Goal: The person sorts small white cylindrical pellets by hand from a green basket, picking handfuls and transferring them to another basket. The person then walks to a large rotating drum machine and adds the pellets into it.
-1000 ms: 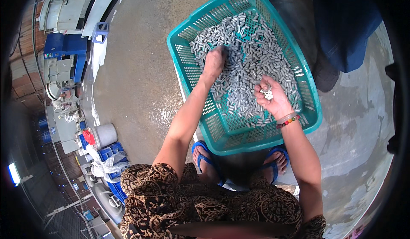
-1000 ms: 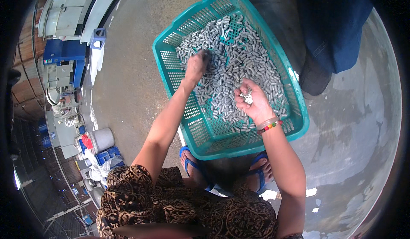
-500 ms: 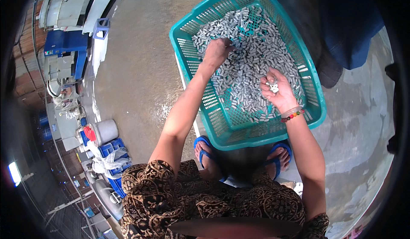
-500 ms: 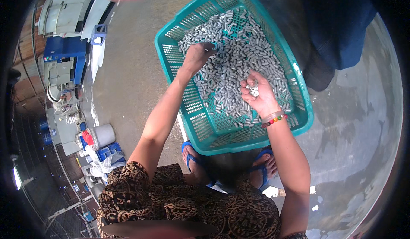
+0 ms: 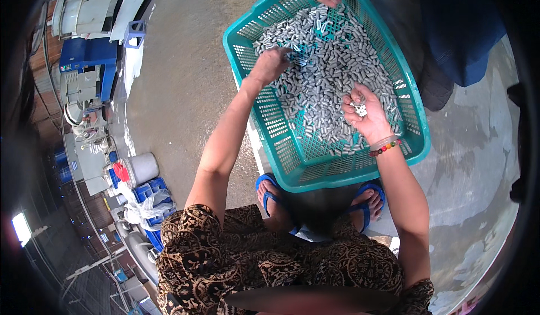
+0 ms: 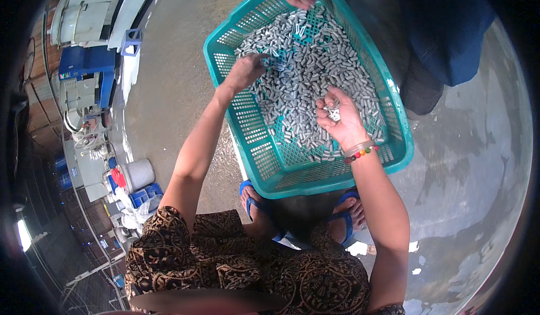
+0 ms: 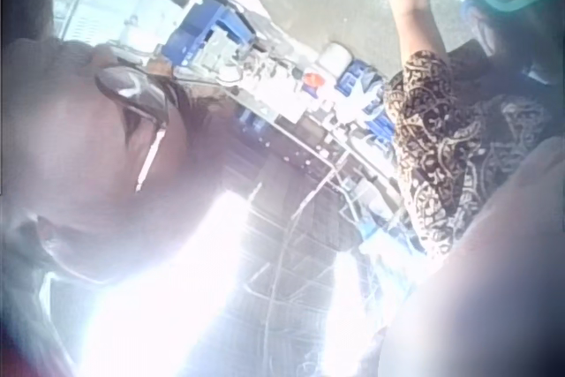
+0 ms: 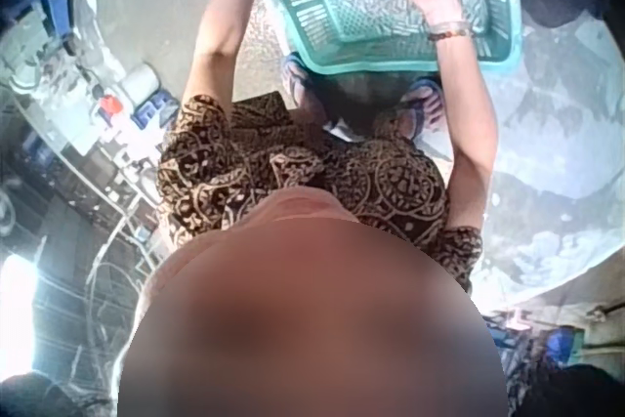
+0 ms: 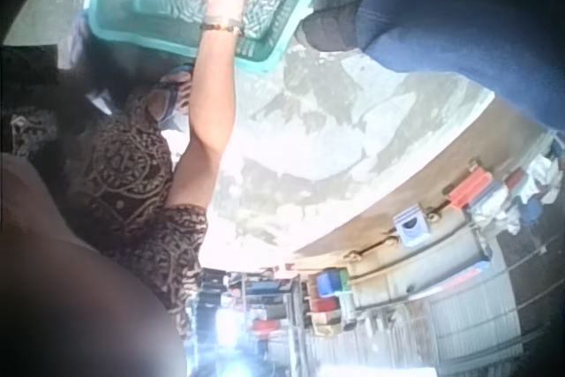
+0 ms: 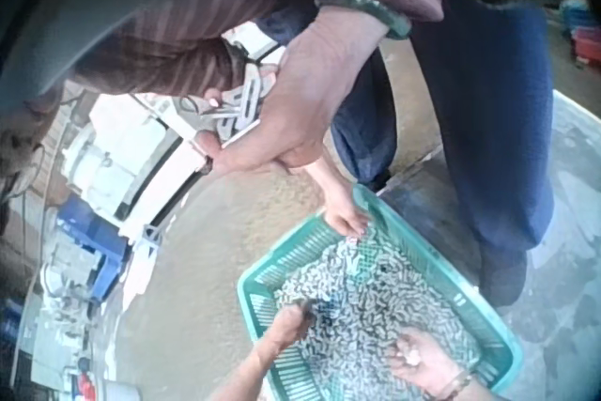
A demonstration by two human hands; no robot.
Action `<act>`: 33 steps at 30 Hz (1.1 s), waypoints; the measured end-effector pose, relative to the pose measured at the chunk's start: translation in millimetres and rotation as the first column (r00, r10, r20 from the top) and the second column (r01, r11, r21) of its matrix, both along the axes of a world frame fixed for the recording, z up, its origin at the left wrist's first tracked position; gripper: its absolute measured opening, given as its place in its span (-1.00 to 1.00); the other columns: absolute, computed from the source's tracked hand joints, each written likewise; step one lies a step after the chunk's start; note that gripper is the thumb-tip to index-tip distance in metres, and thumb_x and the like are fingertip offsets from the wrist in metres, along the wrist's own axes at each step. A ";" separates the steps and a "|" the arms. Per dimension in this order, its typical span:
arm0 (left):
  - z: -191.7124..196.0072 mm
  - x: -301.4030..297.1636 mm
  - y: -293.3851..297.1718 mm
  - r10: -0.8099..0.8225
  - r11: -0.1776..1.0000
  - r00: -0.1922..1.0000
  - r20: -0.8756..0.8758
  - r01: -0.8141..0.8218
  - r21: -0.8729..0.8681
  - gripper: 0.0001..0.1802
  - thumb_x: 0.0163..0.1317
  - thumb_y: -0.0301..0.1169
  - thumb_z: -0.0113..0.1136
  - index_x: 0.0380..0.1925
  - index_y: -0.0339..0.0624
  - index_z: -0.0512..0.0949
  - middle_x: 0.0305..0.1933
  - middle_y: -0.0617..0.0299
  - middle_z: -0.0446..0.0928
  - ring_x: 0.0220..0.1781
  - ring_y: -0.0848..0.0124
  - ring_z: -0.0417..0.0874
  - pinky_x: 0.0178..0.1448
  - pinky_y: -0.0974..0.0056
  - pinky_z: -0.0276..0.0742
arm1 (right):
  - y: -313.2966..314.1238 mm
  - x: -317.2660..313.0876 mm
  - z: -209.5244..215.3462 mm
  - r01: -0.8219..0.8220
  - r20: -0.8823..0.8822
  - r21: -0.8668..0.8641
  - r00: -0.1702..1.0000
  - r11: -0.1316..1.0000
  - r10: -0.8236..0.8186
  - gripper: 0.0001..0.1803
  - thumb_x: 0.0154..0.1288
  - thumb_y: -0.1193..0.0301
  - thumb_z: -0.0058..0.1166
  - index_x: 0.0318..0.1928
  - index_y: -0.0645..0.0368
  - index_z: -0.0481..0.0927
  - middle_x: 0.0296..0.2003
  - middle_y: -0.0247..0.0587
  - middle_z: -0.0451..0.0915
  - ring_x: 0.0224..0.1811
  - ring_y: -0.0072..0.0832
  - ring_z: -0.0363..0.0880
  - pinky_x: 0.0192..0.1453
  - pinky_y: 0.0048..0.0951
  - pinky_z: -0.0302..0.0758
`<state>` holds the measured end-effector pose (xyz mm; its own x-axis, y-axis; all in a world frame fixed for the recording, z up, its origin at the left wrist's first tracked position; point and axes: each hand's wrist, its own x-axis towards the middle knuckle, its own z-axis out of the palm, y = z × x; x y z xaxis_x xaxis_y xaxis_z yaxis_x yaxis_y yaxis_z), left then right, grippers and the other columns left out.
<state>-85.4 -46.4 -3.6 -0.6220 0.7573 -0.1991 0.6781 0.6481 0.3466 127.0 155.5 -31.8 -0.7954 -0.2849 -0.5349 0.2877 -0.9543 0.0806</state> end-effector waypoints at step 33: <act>-5.4 2.1 5.6 0.256 0.963 0.967 0.007 -0.254 -0.085 -0.78 0.09 -0.27 0.14 -0.35 -0.16 0.56 -0.41 -0.01 0.59 -0.31 0.12 0.63 -0.18 0.11 0.51 | 3.7 3.6 -5.2 0.061 0.064 -0.005 0.996 0.998 -0.060 -0.71 0.28 0.27 -0.07 -0.54 0.14 0.31 -0.51 -0.18 0.37 -0.55 -0.44 0.32 -0.63 -0.59 0.19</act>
